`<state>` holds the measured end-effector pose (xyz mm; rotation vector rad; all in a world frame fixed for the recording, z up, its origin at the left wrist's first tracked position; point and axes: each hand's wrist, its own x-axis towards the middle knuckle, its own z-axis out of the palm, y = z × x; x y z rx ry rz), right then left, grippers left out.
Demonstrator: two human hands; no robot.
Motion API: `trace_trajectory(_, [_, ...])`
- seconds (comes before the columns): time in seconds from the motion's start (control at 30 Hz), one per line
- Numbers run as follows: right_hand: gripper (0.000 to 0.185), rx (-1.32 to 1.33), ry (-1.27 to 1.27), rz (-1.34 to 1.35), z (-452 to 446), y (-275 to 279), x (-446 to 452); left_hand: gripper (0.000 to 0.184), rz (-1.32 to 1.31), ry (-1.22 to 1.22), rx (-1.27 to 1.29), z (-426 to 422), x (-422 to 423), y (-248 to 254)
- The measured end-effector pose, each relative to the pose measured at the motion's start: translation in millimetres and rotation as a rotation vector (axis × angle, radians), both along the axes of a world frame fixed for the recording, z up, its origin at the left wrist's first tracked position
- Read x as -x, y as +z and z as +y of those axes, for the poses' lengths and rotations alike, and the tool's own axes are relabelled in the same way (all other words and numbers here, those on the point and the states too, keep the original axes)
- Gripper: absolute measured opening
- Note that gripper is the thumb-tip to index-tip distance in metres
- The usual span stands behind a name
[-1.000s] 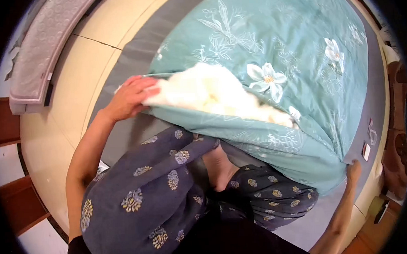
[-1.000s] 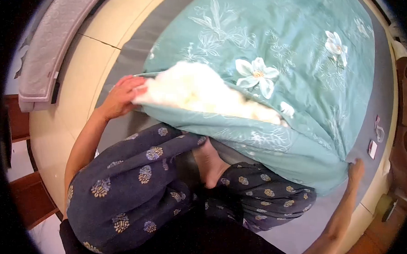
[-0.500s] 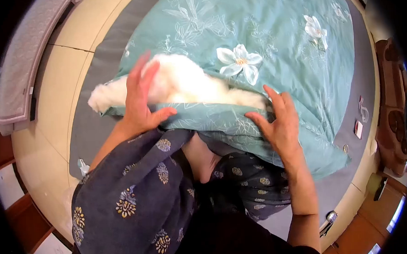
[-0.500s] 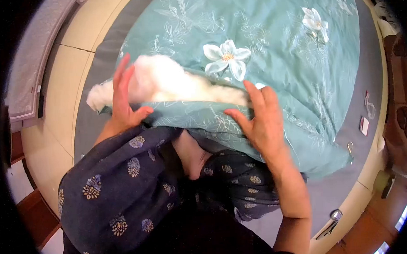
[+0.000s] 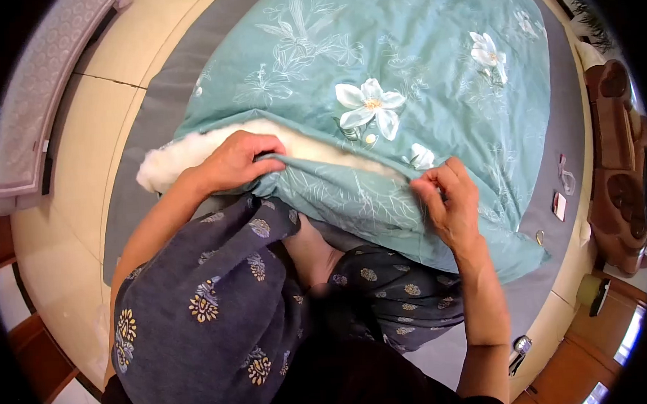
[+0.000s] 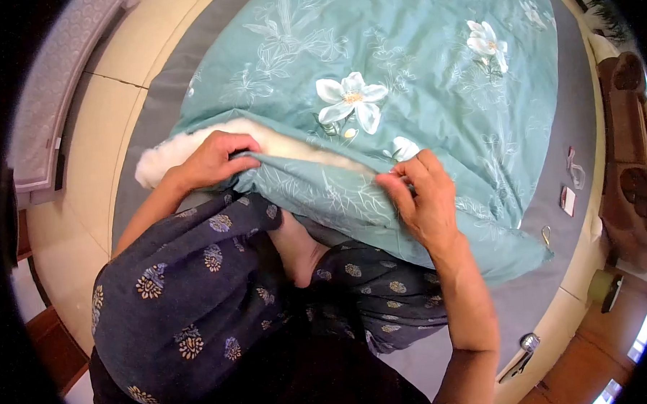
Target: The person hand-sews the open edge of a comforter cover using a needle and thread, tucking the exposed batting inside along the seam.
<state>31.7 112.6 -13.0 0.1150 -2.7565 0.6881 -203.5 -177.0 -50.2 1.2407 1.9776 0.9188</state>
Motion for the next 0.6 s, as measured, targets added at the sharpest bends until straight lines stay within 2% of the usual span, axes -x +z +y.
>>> trace_trajectory(0.13, [0.03, -0.006, -0.047, -0.052, 8, 2, -6, 0.03, 0.357, 0.115, -0.075, 12, -24, -4])
trace_trajectory(0.17, [0.03, -0.01, -0.062, -0.064, 8, 1, -8, 0.039, 0.413, 0.124, -0.11, 13, -29, -9])
trace_trajectory(0.27, [0.029, -0.013, -0.091, -0.09, 7, 0, -11, 0.044, 0.339, 0.11, -0.034, 13, -31, 3])
trace_trajectory(0.37, [0.028, -0.003, -0.108, -0.108, 8, 0, -18, 0.047, 0.121, -0.038, 0.051, 16, -32, 27])
trace_trajectory(0.47, [0.027, 0.0, -0.137, -0.123, 11, -3, -19, 0.048, -0.009, 0.018, -0.072, 16, -37, 19])
trace_trajectory(0.6, [0.025, 0.009, -0.176, -0.149, 25, -5, -23, 0.029, -0.045, -0.061, -0.029, 29, -36, 20])
